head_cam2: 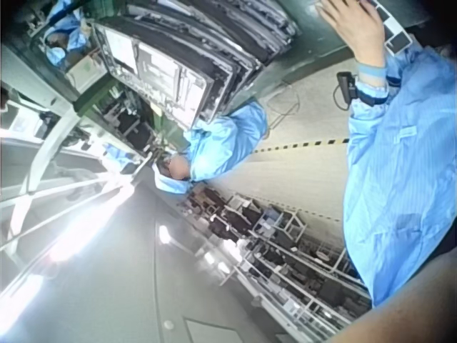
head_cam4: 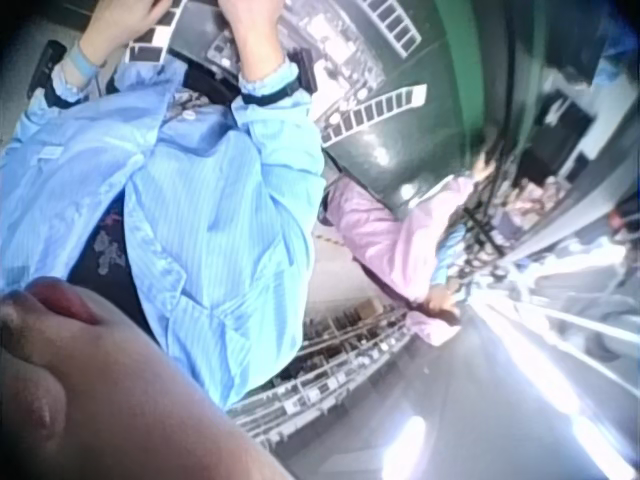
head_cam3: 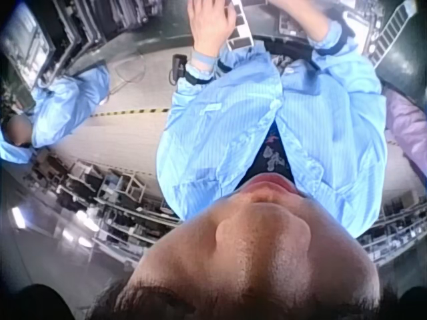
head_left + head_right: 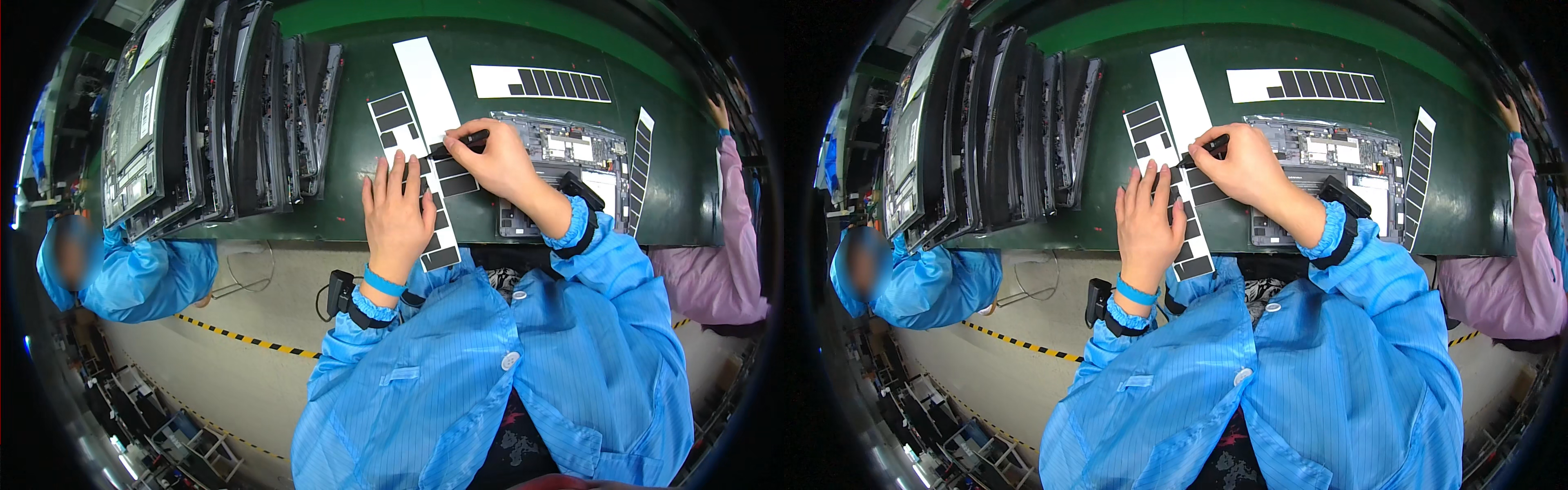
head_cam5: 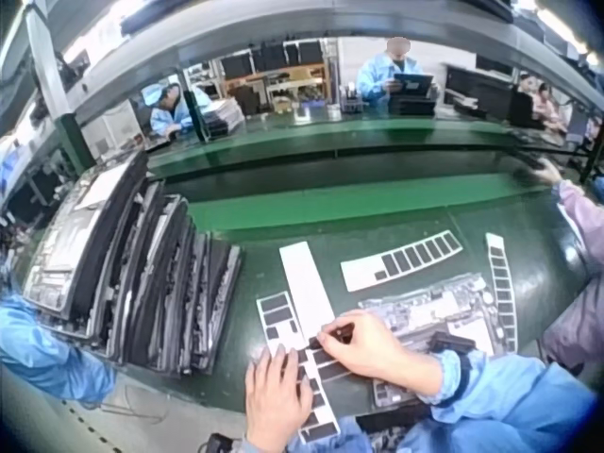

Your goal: Applying stickers and marking internal components of laptop computers on an assembly line.

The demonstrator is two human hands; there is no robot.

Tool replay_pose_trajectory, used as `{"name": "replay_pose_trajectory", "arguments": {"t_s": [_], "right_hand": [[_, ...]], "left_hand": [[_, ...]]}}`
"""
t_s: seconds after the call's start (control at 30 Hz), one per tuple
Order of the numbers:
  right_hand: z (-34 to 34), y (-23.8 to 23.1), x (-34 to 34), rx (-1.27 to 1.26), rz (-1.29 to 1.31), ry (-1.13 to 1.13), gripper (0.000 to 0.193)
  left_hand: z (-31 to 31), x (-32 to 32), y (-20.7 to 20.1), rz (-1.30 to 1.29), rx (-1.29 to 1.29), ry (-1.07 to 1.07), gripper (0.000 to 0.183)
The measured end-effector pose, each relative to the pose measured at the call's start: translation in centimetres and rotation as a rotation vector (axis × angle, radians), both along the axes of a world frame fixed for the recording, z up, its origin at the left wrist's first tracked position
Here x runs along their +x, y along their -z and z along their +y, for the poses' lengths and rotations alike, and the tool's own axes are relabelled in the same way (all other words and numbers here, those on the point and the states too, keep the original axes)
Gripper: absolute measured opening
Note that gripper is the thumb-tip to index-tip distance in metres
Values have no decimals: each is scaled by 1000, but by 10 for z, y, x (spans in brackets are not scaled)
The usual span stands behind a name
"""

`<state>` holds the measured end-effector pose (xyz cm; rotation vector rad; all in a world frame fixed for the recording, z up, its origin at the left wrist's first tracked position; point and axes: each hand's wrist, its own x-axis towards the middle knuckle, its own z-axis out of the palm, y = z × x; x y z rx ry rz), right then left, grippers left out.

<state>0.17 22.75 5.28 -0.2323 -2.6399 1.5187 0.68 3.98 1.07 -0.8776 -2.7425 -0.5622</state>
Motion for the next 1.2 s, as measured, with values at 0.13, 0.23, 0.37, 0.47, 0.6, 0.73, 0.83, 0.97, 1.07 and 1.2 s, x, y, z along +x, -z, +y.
{"name": "replay_pose_trajectory", "arguments": {"t_s": [0.13, 0.23, 0.37, 0.47, 0.6, 0.73, 0.83, 0.97, 1.07, 1.2], "right_hand": [[-1, 2, 1, 7, 40, -21, 26], [-1, 9, 0, -24, 95, -2, 25], [-2, 3, 2, 10, 126, 13, 25], [-2, 0, 2, 67, 97, -16, 24], [-1, 3, 2, 25, 107, -28, 24], [-1, 2, 3, -3, 122, -17, 23], [0, 1, 2, 23, 80, -31, 22], [-2, -1, 2, 92, 114, -43, 21], [-3, 0, 2, 97, 126, -33, 21], [1, 10, 2, 98, 190, -40, 21]], "left_hand": [[0, 0, 0, 2, -36, 3, 49], [1, 0, 0, -6, -53, 5, 48], [0, 0, 0, -4, -55, 2, 48], [1, 0, 0, -1, -57, 0, 48], [1, 1, 0, 3, -55, -7, 48], [1, 0, 1, 10, -56, -11, 48], [1, -1, 2, 13, -64, -14, 49], [2, -1, 1, -12, -57, -19, 49], [1, 0, 1, -7, -79, -18, 49], [2, 1, 0, -1, -91, -18, 49]]}}
